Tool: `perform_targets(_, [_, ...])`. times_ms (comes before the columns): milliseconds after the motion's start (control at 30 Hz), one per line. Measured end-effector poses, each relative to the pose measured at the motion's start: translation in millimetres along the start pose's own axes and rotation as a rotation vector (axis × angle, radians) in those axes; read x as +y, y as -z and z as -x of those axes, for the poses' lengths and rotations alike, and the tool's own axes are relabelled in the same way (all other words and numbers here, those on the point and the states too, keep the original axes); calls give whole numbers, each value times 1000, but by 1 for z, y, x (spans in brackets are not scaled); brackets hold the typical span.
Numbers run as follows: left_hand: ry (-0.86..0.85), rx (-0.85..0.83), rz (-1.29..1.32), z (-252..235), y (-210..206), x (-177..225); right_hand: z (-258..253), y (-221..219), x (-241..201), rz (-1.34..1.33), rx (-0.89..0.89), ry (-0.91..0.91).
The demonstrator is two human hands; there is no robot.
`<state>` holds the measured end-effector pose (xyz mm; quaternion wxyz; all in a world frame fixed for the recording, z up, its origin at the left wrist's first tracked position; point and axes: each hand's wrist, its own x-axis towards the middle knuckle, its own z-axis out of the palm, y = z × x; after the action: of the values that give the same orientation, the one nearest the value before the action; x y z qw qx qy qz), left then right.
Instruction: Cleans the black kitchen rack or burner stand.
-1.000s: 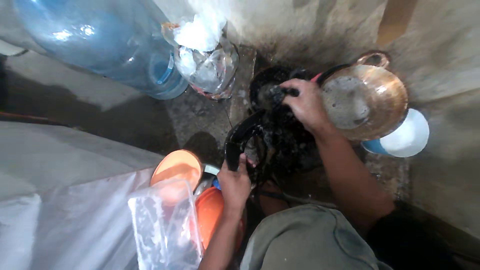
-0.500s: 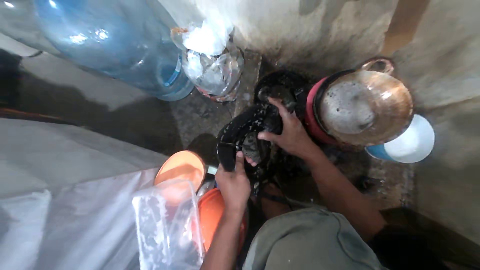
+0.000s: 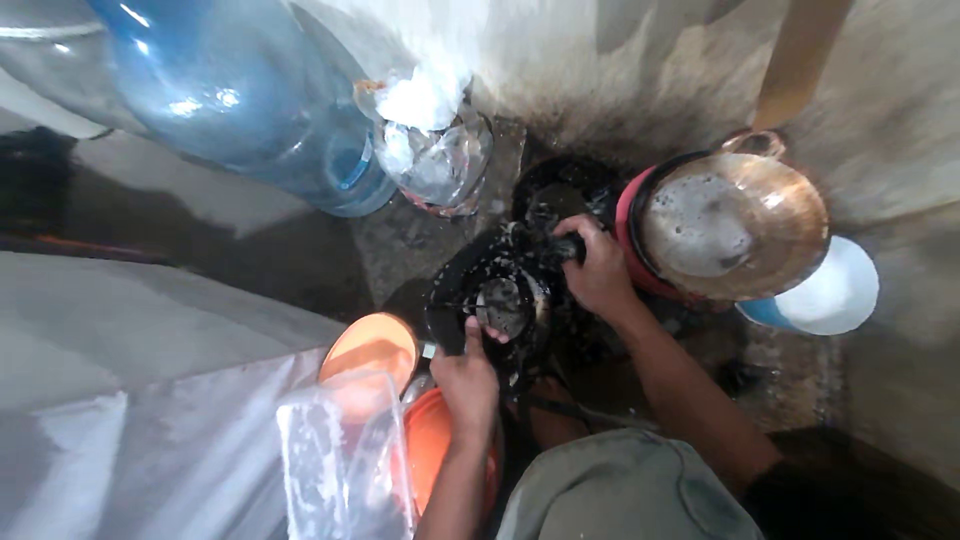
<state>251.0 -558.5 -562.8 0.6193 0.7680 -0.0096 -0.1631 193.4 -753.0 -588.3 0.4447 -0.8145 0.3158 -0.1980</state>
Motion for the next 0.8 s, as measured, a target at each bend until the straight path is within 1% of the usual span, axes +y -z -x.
perform_targets(67, [5,-26,-4,4,-4,-1,-7,-12,0,-73,-137,5])
perform_targets(100, [6,-25,0,4,-6,-1,-7,-17,-1,-59,-149,6])
perform_targets(200, [8,-28,38,4,-6,0,-6,-27,-5,5,-28,10])
perform_targets(233, [7,-31,45,4,-6,-1,-5,-28,-5,-6,-16,-15])
perform_targets(333, [25,-19,65,5,-7,-5,-1,-16,-7,-149,-75,-175])
perform_targets(433, [80,-18,88,1,-8,-5,15,-2,-21,-250,-20,-201])
perform_targets(500, [122,-41,111,-4,-10,-3,27,9,-41,-306,-41,-149])
perform_targets(567, [158,-67,149,-7,-14,-1,38,16,-62,-348,-140,-45])
perform_targets(667, [140,-147,213,0,-17,-5,42,4,-83,-250,-303,110])
perform_targets(700, [163,-151,238,3,-21,-3,41,-4,-86,-186,-299,141])
perform_targets(733, [190,-145,235,3,-27,1,39,-13,-88,-118,-244,176])
perform_targets(800, [199,-167,126,4,-35,7,31,-27,-86,29,-42,282])
